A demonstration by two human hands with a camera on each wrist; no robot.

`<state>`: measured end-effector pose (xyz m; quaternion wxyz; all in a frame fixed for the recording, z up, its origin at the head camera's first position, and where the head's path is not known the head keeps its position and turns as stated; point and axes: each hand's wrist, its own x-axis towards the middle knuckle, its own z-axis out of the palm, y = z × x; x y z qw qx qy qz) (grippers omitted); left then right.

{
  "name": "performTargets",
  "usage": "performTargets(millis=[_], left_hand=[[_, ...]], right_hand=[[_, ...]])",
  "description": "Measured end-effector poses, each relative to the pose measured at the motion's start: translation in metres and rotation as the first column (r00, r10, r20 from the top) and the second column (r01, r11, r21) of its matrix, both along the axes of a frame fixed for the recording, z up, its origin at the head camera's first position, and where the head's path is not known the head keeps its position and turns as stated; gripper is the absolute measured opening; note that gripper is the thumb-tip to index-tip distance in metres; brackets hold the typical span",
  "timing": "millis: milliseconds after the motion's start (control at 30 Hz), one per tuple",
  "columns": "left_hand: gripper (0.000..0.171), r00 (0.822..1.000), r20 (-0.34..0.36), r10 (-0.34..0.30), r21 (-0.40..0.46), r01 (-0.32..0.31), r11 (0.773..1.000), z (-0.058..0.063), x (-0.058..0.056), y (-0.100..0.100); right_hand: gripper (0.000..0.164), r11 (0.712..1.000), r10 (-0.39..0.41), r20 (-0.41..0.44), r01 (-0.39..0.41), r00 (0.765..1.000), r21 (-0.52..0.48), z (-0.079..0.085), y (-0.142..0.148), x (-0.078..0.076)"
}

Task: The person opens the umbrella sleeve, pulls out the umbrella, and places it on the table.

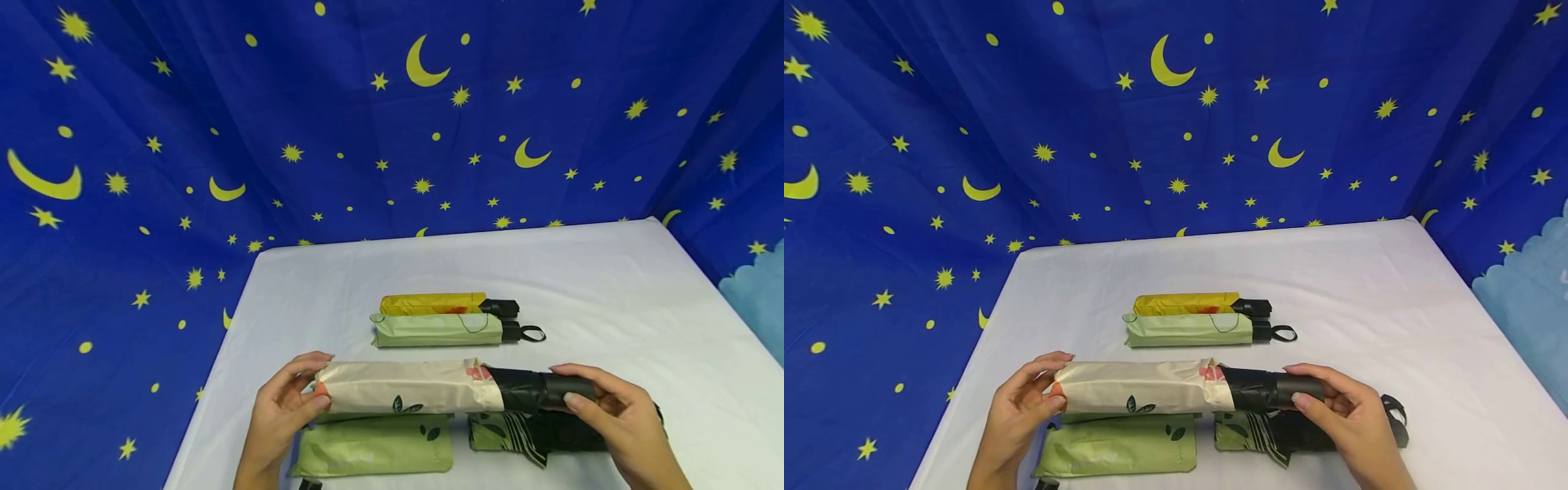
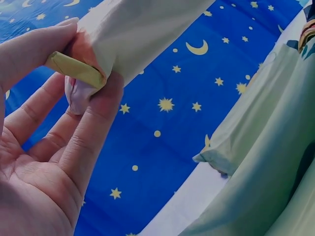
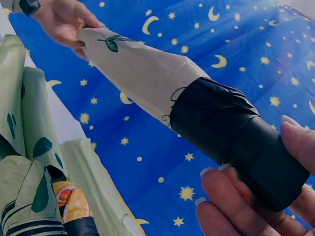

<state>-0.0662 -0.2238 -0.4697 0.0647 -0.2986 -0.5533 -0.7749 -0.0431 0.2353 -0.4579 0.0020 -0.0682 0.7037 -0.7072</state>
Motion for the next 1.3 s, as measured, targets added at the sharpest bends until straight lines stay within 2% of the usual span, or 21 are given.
performTargets(millis=[133,233,400,700,1000,1133,1300], left_hand=[[0.046,1.0,0.001,0.024,0.005,-0.024,1.0,0.001,0.001,-0.004],[0.046,0.999,0.012,0.031,0.004,-0.031,1.0,0.002,0.002,-0.007],[0.046,0.999,0.002,0.042,-0.011,-0.042,0.999,0.001,0.002,-0.009],[0.05,0.999,0.01,0.033,0.045,-0.033,0.998,0.001,0.002,-0.011],[0.05,0.999,0.019,0.041,0.052,-0.041,0.998,-0.001,0.003,-0.014],[0.049,0.998,0.024,0.061,0.043,-0.061,0.997,0.0,0.005,-0.014],[0.048,0.997,0.02,0.075,0.051,-0.076,0.996,0.001,0.006,-0.015]], right_hand=[[0.032,0.999,-0.027,-0.006,0.027,1.0,0.03,0.002,0.002,0.002],[0.032,0.999,-0.035,-0.017,0.035,0.999,0.017,0.001,0.004,0.003],[0.033,1.0,-0.025,-0.021,0.024,0.999,-0.019,-0.001,0.008,0.003],[0.036,0.998,-0.022,-0.065,0.017,0.998,-0.067,-0.004,0.015,0.004],[0.034,0.997,-0.017,-0.073,0.012,0.997,-0.077,-0.004,0.018,0.004],[0.035,0.995,-0.009,-0.085,0.0,0.996,-0.103,-0.007,0.02,0.004],[0.034,0.996,-0.01,-0.078,0.003,0.997,-0.09,-0.007,0.02,0.004]])
